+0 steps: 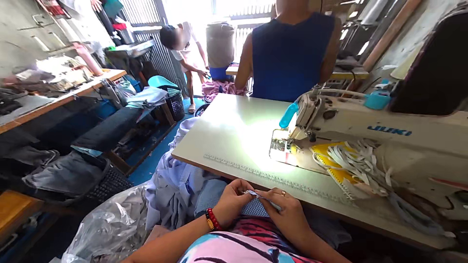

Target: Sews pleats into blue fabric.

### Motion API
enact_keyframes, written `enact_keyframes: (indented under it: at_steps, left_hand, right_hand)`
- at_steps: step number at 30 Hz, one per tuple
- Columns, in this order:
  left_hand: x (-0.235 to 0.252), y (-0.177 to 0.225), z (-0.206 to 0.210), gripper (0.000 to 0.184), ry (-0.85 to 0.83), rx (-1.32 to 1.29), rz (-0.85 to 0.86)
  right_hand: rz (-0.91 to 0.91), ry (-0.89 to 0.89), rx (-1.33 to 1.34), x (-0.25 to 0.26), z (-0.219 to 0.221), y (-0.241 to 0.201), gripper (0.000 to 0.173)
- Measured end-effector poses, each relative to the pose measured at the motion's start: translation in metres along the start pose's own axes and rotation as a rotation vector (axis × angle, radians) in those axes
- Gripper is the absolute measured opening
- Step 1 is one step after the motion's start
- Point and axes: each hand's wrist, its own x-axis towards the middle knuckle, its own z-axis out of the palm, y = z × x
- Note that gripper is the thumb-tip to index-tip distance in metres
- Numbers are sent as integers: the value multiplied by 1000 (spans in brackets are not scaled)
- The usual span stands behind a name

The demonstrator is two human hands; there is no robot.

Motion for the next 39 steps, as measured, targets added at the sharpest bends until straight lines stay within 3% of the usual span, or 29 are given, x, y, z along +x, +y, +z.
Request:
enact_keyframes:
  at_steps: [13,21,32,39]
  left_hand:
    - [-5,-5,-6,19,-86,-214,-66]
    - [-6,11,-7,28,-118,-47,-90]
    - [-4,20,-3,35,-110,-192,-167]
    - [4,13,1,26,-145,92,78]
  right_hand:
    - [-234,-47,-57,-4,-7,4,24]
    - [-264,-104,-95,-4,-18,3,26]
    - [-378,-146,-265,-1,-28,5,26]
    - [-285,-98,-152,2,-19,11,25]
